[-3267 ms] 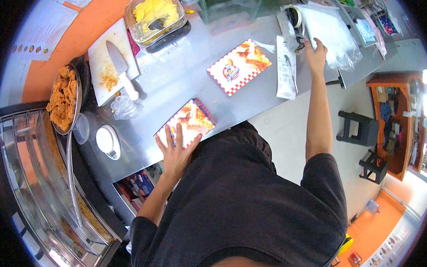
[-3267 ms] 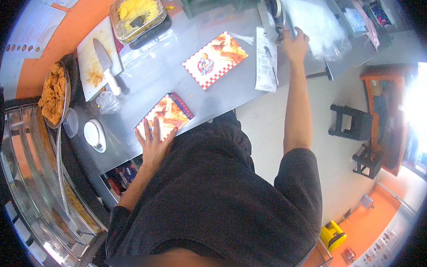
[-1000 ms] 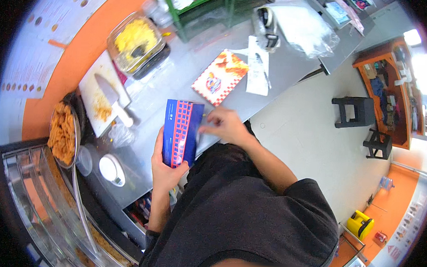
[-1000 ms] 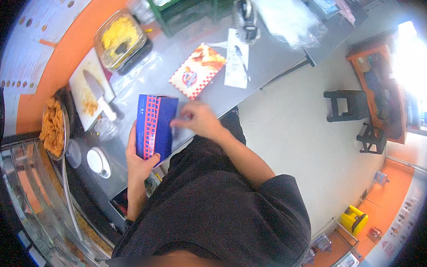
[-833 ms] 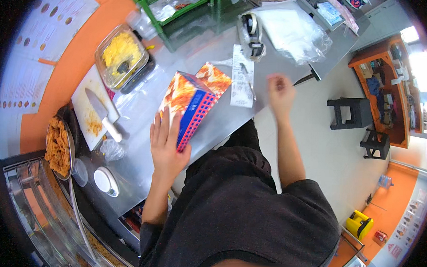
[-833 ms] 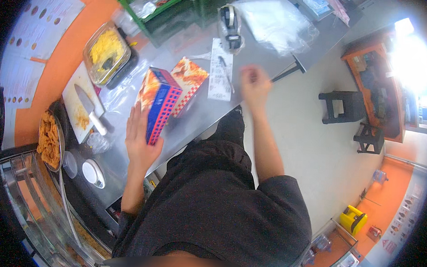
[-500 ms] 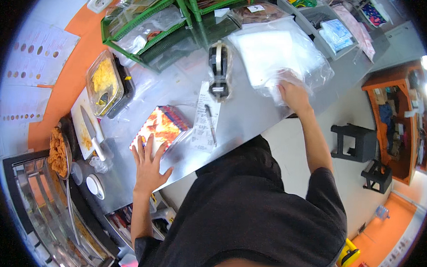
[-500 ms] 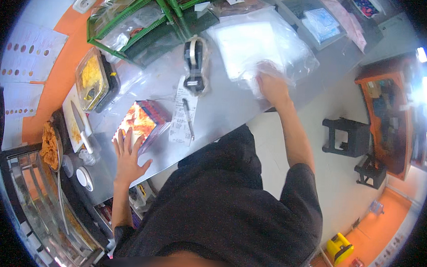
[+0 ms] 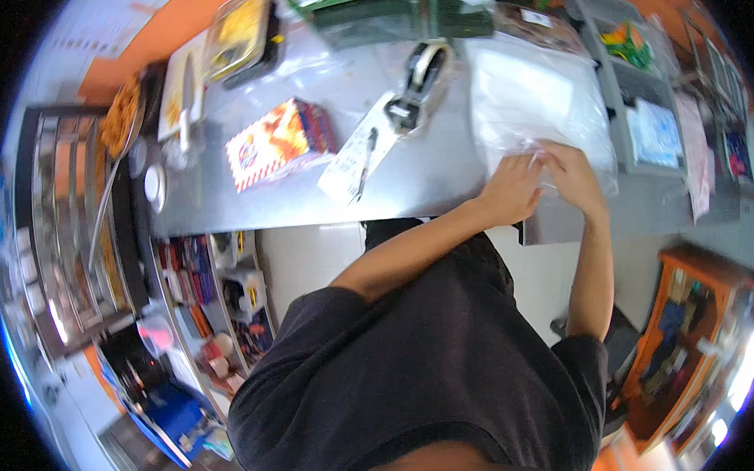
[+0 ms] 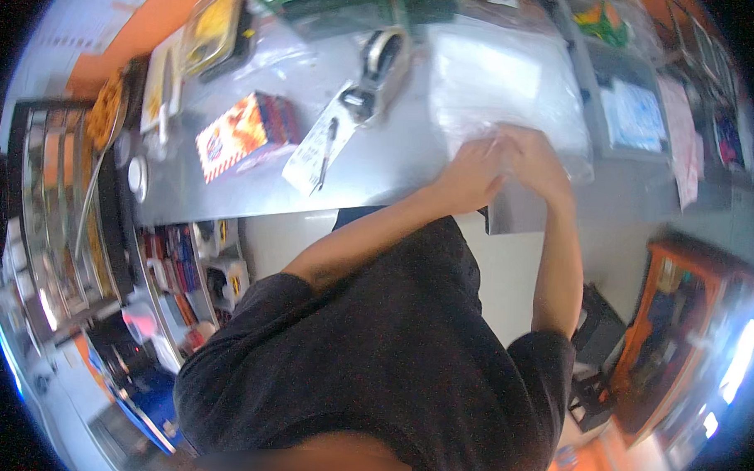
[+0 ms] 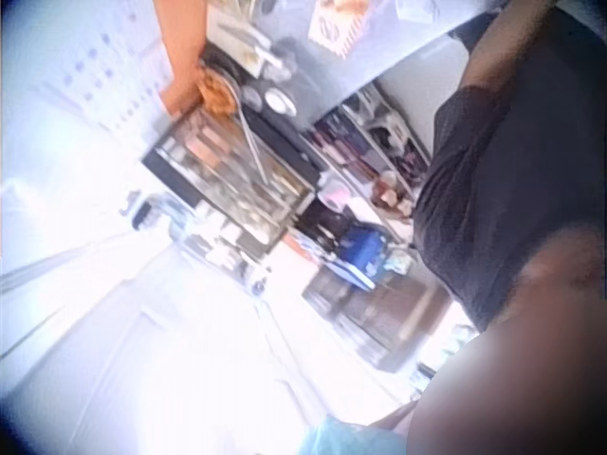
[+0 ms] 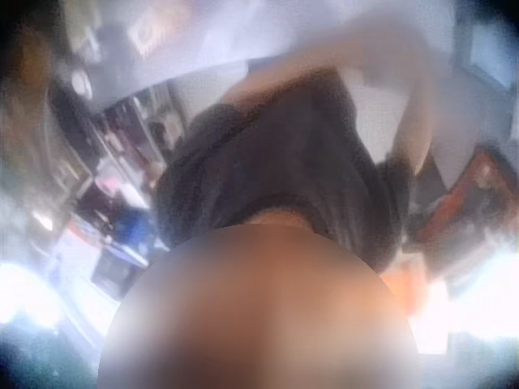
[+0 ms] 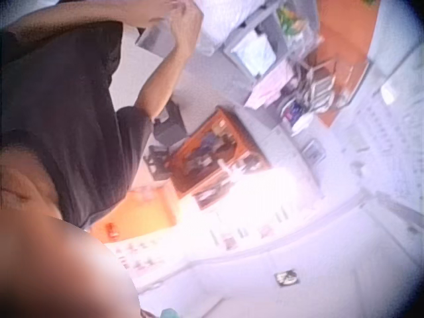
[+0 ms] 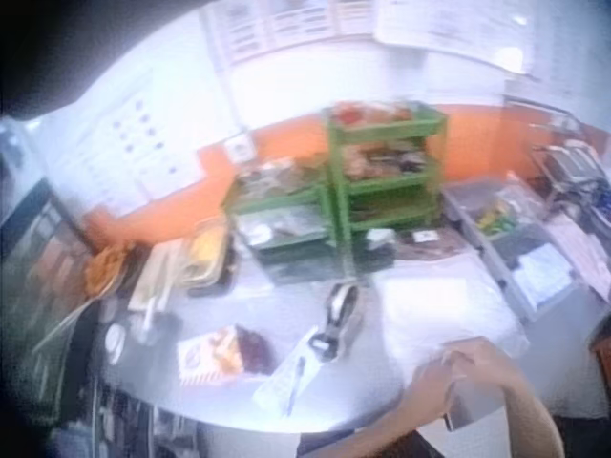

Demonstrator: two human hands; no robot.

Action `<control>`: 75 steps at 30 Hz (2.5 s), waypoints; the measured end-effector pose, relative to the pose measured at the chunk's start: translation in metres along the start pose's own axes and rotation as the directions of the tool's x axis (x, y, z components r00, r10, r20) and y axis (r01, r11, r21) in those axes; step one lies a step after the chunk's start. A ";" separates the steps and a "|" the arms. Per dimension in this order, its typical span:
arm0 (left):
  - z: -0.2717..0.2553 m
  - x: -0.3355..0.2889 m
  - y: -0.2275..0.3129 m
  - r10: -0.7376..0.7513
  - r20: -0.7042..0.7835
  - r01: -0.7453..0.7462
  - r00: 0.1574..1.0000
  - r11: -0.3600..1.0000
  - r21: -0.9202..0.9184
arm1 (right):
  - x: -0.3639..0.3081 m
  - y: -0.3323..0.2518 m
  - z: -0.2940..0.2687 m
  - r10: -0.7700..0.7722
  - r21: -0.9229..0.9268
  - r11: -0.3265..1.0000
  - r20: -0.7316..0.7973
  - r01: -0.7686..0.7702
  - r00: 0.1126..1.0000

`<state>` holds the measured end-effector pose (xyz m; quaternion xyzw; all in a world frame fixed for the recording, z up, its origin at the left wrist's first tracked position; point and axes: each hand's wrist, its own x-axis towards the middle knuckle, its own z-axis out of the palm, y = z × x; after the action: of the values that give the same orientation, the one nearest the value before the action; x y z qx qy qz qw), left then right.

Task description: The person assembles two bento boxes by placing steamed buns, fried chicken, and scrambled eggs into compartmentalized containers. They then close the boxes, place them into a plastic bag, and attach a receipt to the bag.

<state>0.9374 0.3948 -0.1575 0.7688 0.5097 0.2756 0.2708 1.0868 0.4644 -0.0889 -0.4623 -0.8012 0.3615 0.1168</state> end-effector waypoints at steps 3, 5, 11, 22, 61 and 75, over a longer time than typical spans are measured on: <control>0.014 0.041 -0.022 -0.231 0.468 0.257 0.853 0.966 0.009 | -0.020 -0.021 -0.007 0.047 -0.080 0.995 -0.060 -0.051 0.997; 0.019 0.047 -0.031 -0.060 0.083 0.049 0.995 0.991 0.127 | -0.039 -0.031 -0.007 -0.063 -0.068 0.996 -0.147 0.053 0.987; -0.001 0.052 -0.016 -0.165 0.498 0.094 0.851 0.982 0.165 | -0.070 -0.036 -0.056 0.005 0.238 0.964 -0.470 0.121 0.883; -0.080 -0.006 0.061 0.182 0.260 0.317 0.948 -0.513 -0.797 | -0.100 -0.089 -0.094 0.241 0.563 0.702 -0.765 0.436 0.597; -0.216 -0.485 0.005 -0.462 -0.117 0.054 0.879 0.341 -0.939 | -0.148 -0.285 0.181 -0.030 0.794 0.514 -0.362 0.325 0.932; -0.139 -0.557 0.013 -0.950 -0.026 -0.298 0.311 -0.072 -0.952 | -0.130 -0.345 0.342 -0.536 0.480 0.831 0.560 0.280 0.632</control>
<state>0.6657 -0.1102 -0.1334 -0.1086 0.4566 0.7421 0.4785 0.7526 0.0887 -0.0760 -0.0734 -0.7946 0.6023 -0.0216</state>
